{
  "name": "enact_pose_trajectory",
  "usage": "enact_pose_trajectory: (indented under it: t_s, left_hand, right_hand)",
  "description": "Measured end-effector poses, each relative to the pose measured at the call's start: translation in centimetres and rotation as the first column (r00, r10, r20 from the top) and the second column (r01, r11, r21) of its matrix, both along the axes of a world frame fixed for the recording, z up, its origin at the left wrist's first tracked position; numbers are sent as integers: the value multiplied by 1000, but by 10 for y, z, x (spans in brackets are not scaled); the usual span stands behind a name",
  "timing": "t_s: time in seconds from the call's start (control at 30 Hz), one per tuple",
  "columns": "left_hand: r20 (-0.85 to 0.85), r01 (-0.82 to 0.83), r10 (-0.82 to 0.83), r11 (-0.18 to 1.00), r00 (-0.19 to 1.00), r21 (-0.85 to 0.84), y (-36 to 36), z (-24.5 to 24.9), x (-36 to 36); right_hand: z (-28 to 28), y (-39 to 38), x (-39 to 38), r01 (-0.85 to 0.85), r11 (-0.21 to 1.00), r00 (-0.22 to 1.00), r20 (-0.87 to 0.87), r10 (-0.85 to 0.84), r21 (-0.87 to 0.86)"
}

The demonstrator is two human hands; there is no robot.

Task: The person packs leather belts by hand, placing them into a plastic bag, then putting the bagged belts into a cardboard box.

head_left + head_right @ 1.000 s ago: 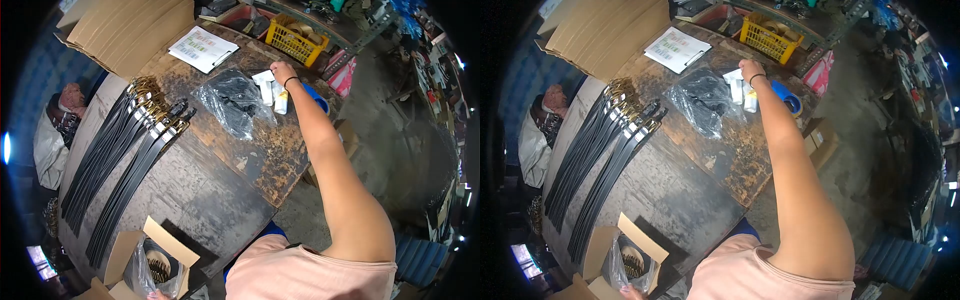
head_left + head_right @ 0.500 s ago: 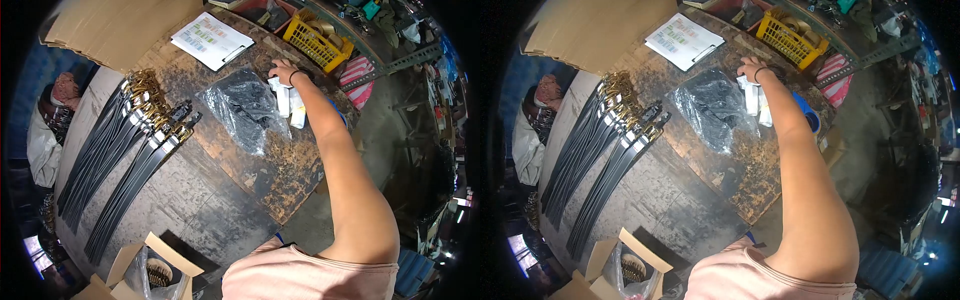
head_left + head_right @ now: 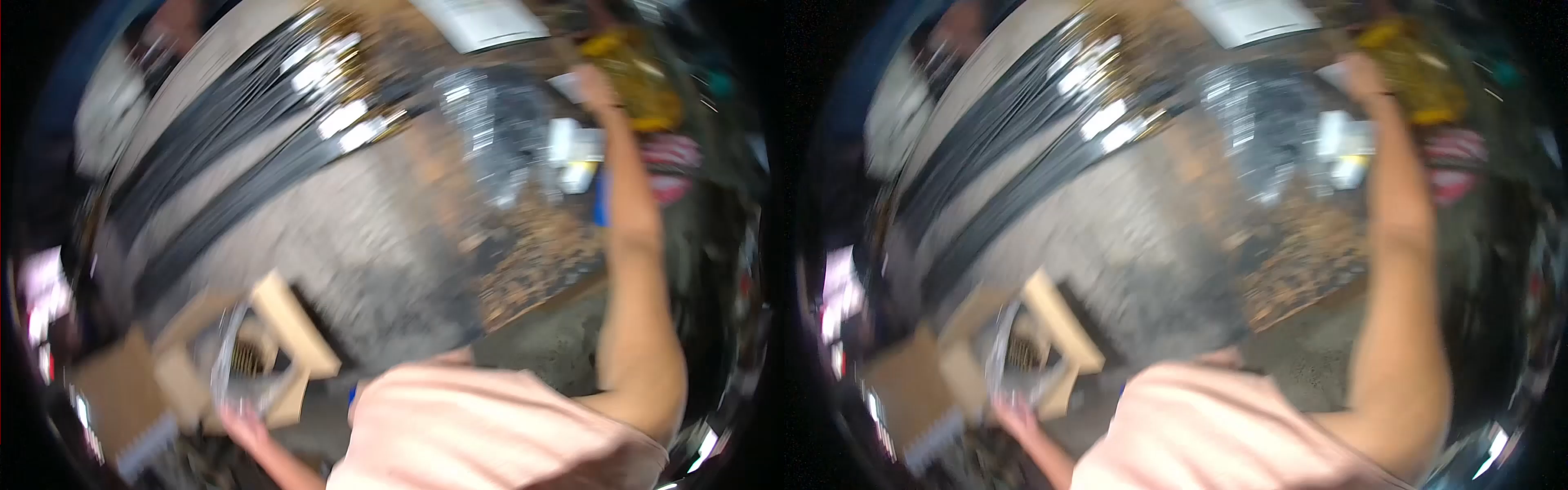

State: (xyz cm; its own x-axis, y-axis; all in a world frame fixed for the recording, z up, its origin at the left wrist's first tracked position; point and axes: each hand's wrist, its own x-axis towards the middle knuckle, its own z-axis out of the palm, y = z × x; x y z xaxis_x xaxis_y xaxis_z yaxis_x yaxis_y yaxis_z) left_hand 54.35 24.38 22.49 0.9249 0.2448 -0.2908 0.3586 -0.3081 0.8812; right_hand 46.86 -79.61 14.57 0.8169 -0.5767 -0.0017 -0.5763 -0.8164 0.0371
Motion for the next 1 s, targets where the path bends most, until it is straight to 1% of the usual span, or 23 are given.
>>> enact_pose_trajectory:
  t_s: [0.03, 0.07, 0.1, 0.13, 0.17, 0.23, 0.3, 0.33, 0.4, 0.43, 0.47, 0.5, 0.53, 0.57, 0.6, 0.63, 0.7, 0.73, 0.77, 0.83, 0.9, 0.97, 1.0]
  left_hand:
    - [-35, -420, 419, 899, 907, -124, -68, 30, 2]
    - [18, -523, 533, 836, 846, -165, -86, 34, 8]
    - [-8, -489, 499, 845, 866, -215, -75, 36, 6]
    - [35, -386, 411, 880, 911, -277, -78, 41, 8]
    - [121, -509, 532, 842, 838, -181, -124, 56, 13]
    - [136, -431, 431, 902, 892, -28, -117, 57, 9]
    - [116, -350, 352, 936, 929, -38, -105, 59, 9]
    - [131, -342, 342, 939, 931, -21, -106, 59, 11]
    - [143, -340, 337, 940, 931, -3, -101, 62, 13]
    - [137, -282, 283, 959, 949, -26, -97, 63, 15]
    - [129, -222, 227, 974, 965, -49, -93, 64, 15]
    - [129, -224, 230, 973, 965, -58, -92, 67, 15]
    - [108, -166, 174, 983, 979, -73, -94, 70, 16]
    - [88, -106, 114, 990, 990, -93, -91, 71, 17]
    - [85, -36, 49, 988, 995, -148, -86, 69, 18]
    - [86, -32, 47, 986, 995, -162, -83, 68, 19]
    - [86, 135, -116, 955, 990, -264, -84, 71, 25]
    - [85, 201, -184, 939, 979, -278, -87, 74, 29]
    - [86, 267, -253, 918, 964, -292, -90, 77, 32]
    - [101, 375, -372, 806, 923, -458, -94, 72, 45]
    - [152, 483, -480, 708, 864, -514, -104, 67, 57]
    - [249, 659, -615, 645, 748, -388, -101, 69, 63]
    - [253, 652, -608, 633, 752, -417, -88, 70, 62]
  right_hand:
    - [20, 9, 4, 133, 991, 991, -5, -133, 28]
    - [-14, -36, -15, -43, 980, 859, 508, -63, 194]
    - [-17, -50, -16, -105, 948, 818, 568, -89, 301]
    - [6, -26, -9, 19, 899, 818, 509, -266, 438]
    - [25, 26, 0, 26, 748, 704, 519, -485, 664]
    - [23, 93, 5, -408, 442, 610, 598, -519, 799]
    - [55, 214, 23, -489, 269, 684, 557, -472, 829]
    - [46, 255, 29, -521, 204, 660, 542, -520, 829]
    - [89, 372, 44, -545, 62, 802, 542, -250, 836]
    - [111, 428, 54, -508, 52, 841, 508, -187, 860]
    - [129, 470, 62, -435, 58, 900, 436, -3, 898]
    - [137, 509, 73, -385, -60, 914, 389, 113, 921]
    - [120, 547, 86, -464, -124, 855, 480, 195, 877]
    - [117, 583, 97, -397, -114, 865, 412, 287, 911]
    - [95, 617, 107, -435, -106, 828, 443, 344, 894]
    - [80, 651, 117, -346, -102, 854, 358, 376, 933]
    - [62, 713, 137, -244, -75, 896, 254, 363, 967]
    - [38, 740, 152, -293, -13, 869, 272, 413, 956]
    - [28, 764, 161, -202, -10, 903, 190, 385, 979]
    - [39, 804, 182, -86, 143, 883, 9, 469, 986]
    - [42, 830, 193, -128, 194, 893, 28, 449, 972]
    - [44, 851, 197, -197, 245, 898, 75, 433, 949]
    - [46, 858, 194, -222, 268, 897, 89, 433, 937]
